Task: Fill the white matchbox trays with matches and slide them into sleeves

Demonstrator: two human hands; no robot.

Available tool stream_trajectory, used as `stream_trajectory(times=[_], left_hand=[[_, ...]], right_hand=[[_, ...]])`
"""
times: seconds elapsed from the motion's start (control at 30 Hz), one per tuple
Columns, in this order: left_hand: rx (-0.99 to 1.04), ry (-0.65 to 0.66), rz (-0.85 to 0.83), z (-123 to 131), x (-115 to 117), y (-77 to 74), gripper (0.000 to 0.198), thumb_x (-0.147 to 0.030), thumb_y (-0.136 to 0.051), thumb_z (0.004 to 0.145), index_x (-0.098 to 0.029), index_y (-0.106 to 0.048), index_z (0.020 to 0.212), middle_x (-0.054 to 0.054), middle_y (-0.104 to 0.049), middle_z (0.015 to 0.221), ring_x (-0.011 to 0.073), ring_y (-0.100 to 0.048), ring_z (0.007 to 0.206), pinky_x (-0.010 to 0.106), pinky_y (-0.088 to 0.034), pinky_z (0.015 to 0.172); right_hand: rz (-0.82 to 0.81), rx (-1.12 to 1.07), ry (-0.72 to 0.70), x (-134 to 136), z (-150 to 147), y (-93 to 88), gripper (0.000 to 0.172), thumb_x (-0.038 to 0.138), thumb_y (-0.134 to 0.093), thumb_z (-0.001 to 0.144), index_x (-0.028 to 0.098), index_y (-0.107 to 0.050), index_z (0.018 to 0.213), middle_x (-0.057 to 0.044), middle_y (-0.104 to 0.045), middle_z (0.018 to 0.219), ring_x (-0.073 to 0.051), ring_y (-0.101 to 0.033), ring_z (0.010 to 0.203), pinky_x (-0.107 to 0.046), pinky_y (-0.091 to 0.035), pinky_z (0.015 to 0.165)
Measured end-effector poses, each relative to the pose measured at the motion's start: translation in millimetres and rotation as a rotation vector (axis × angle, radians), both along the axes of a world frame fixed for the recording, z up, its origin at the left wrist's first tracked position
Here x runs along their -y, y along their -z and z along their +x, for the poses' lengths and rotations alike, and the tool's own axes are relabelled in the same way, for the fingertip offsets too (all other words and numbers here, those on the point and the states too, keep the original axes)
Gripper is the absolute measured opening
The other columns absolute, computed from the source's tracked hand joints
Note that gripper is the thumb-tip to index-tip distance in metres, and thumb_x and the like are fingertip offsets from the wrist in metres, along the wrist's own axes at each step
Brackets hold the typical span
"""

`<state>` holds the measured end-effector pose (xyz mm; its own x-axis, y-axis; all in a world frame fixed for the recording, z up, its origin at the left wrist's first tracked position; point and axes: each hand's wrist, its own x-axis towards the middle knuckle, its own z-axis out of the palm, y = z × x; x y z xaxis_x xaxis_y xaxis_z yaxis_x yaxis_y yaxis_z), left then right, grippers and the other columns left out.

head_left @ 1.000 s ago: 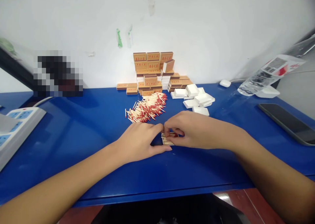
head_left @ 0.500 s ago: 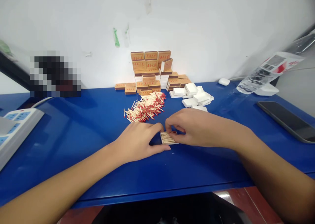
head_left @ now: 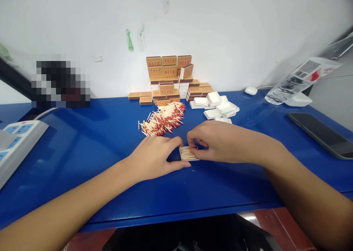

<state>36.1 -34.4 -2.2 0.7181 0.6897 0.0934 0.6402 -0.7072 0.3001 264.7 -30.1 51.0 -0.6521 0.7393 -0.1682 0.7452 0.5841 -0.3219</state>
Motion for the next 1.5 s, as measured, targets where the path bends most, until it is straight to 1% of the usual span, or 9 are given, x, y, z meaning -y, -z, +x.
stream_trajectory(times=[0.17, 0.37, 0.53, 0.7, 0.9, 1.1, 1.17, 1.33, 1.5], left_hand=[[0.003, -0.002, -0.008, 0, 0, -0.2, 0.043, -0.064, -0.064, 0.092, -0.021, -0.062, 0.101, -0.003, -0.061, 0.068, 0.0145, -0.054, 0.056, 0.028, -0.024, 0.052], [0.006, 0.000, 0.000, 0, 0, -0.8, 0.042, -0.063, -0.063, 0.093, -0.022, -0.063, 0.105, -0.004, -0.060, 0.067, 0.0143, -0.054, 0.055, 0.027, -0.024, 0.052], [0.005, 0.001, 0.006, 0, 1, -0.1, 0.043, -0.063, -0.062, 0.093, -0.022, -0.064, 0.105, -0.003, -0.061, 0.068, 0.0145, -0.055, 0.056, 0.028, -0.024, 0.051], [0.007, 0.002, 0.007, 0, 1, -1.0, 0.044, -0.064, -0.061, 0.094, -0.022, -0.064, 0.108, -0.003, -0.062, 0.069, 0.0146, -0.056, 0.056, 0.028, -0.025, 0.051], [0.014, 0.013, 0.023, -2, 0, 0.9, 0.047, -0.067, -0.060, 0.093, -0.022, -0.064, 0.107, -0.001, -0.067, 0.075, 0.0152, -0.061, 0.060, 0.028, -0.028, 0.052], [0.011, 0.026, 0.028, -3, 1, 1.9, 0.050, -0.068, -0.059, 0.093, -0.022, -0.064, 0.109, 0.000, -0.070, 0.079, 0.0173, -0.063, 0.064, 0.028, -0.030, 0.054], [0.009, 0.029, 0.033, -3, 1, 2.0, 0.049, -0.068, -0.059, 0.093, -0.022, -0.063, 0.108, 0.001, -0.071, 0.081, 0.0180, -0.064, 0.065, 0.028, -0.031, 0.054], [0.002, 0.043, 0.044, -4, 1, 2.0, 0.050, -0.068, -0.057, 0.094, -0.021, -0.064, 0.108, 0.002, -0.072, 0.082, 0.0197, -0.066, 0.067, 0.029, -0.032, 0.054], [-0.009, 0.035, 0.062, -4, 2, 1.9, 0.050, -0.067, -0.057, 0.095, -0.020, -0.065, 0.109, 0.003, -0.073, 0.084, 0.0214, -0.068, 0.070, 0.030, -0.035, 0.054]], right_hand=[[-0.014, 0.009, -0.017, 1, 0, -0.5, 0.017, 0.030, -0.064, 0.089, 0.021, -0.063, 0.075, -0.001, -0.065, 0.075, -0.015, -0.052, 0.067, -0.029, -0.031, 0.062], [0.011, 0.001, -0.009, -4, -3, -0.2, 0.010, 0.024, -0.064, 0.089, 0.022, -0.066, 0.080, 0.000, -0.064, 0.076, -0.014, -0.050, 0.064, -0.029, -0.029, 0.061], [0.049, -0.027, -0.026, -3, -3, -5.0, 0.014, 0.024, -0.059, 0.091, 0.021, -0.064, 0.078, 0.001, -0.059, 0.070, -0.012, -0.045, 0.061, -0.029, -0.027, 0.061], [0.042, -0.059, 0.008, -5, 1, -4.7, 0.012, 0.024, -0.060, 0.089, 0.022, -0.067, 0.081, 0.003, -0.059, 0.069, -0.011, -0.044, 0.058, -0.029, -0.028, 0.060], [0.149, -0.144, 0.165, -39, 4, 6.2, 0.015, 0.028, -0.061, 0.088, 0.017, -0.071, 0.084, 0.001, -0.058, 0.064, -0.012, -0.045, 0.057, -0.030, -0.030, 0.061], [0.224, -0.229, 0.296, -90, -8, 0.8, 0.011, 0.022, -0.065, 0.082, 0.014, -0.071, 0.079, 0.000, -0.058, 0.062, -0.012, -0.048, 0.058, -0.030, -0.035, 0.060], [0.231, -0.215, 0.258, -103, -16, -3.5, 0.010, 0.020, -0.065, 0.080, 0.014, -0.072, 0.081, -0.001, -0.059, 0.063, -0.012, -0.050, 0.061, -0.030, -0.036, 0.063], [0.185, -0.113, 0.033, -119, -42, -10.7, 0.016, 0.018, -0.065, 0.078, 0.015, -0.074, 0.091, -0.002, -0.064, 0.072, -0.014, -0.054, 0.066, -0.030, -0.038, 0.065], [0.175, 0.061, 0.048, -123, -57, -7.5, 0.011, 0.013, -0.067, 0.073, 0.015, -0.071, 0.083, -0.006, -0.069, 0.077, -0.015, -0.055, 0.065, -0.031, -0.037, 0.062]])
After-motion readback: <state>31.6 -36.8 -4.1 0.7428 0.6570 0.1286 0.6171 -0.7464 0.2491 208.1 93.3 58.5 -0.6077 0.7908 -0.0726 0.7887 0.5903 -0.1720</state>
